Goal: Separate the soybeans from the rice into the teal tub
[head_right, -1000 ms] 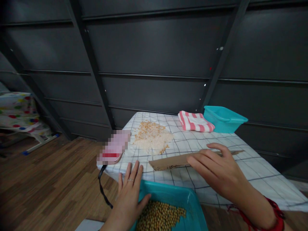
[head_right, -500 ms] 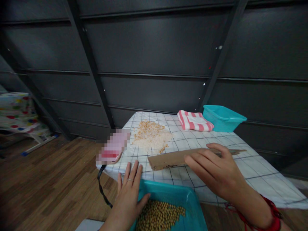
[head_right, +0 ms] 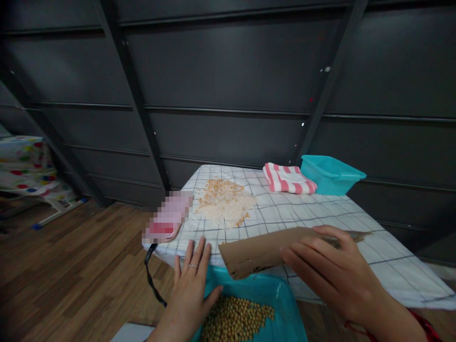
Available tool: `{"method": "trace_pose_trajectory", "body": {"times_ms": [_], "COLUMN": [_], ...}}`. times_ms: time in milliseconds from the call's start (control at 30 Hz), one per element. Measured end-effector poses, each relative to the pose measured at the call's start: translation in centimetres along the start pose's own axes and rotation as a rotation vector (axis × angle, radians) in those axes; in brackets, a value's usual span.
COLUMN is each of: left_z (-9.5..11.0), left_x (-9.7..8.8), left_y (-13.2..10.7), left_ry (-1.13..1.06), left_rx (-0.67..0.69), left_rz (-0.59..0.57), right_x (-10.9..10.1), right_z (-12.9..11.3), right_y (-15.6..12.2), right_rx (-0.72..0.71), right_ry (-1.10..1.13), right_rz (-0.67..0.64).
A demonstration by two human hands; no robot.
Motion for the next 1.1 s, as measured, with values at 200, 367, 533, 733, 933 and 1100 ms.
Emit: {"method": "trace_pose_trajectory", "body": {"times_ms": [200, 367, 533, 733, 933, 1100], "left_z": [-0.1, 0.1, 0.5, 0.6, 0.4, 0.3], "left_x": [0.1, 0.1, 0.0, 0.1, 0.0, 0.0], "left_y": [-0.2, -0.2, -0.1, -0.1, -0.1, 0.0], "left_ry": [-0.007, -0.005, -0.010, -0.017, -0.031, -0.016], "left_rx": [0.003, -0.016, -0.008, 0.001, 0.003, 0.011], "left_rz": [-0.012, -0.069, -0.048, -0.018, -0.005, 0.019], "right_x": [0.0, 0.3, 0.6, 0.5, 1.0, -0.2], "right_z": [0.6, 0.6, 0.0, 0.1, -0.2, -0.8], "right_y": [-0.4, 0.9, 1.7, 1.4, 1.8, 1.0], "right_rx": [0.059, 0.070, 0.048, 0.052, 0.058, 0.040], "right_ry": [-0.030, -0.065, -0.020, 0.060, 0.104, 0.145], "right_rz": [-0.026, -0.023, -0.058, -0.046, -0.144, -0.079]}}
Point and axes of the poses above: each hand's wrist, its own y-axis towards the middle knuckle, its own x-axis out of the palm, z = x × y, the point moved 8 cm from there along y, towards the middle knuckle, and after that the axes turned 1 degree about -z, right-handed, at the moved point
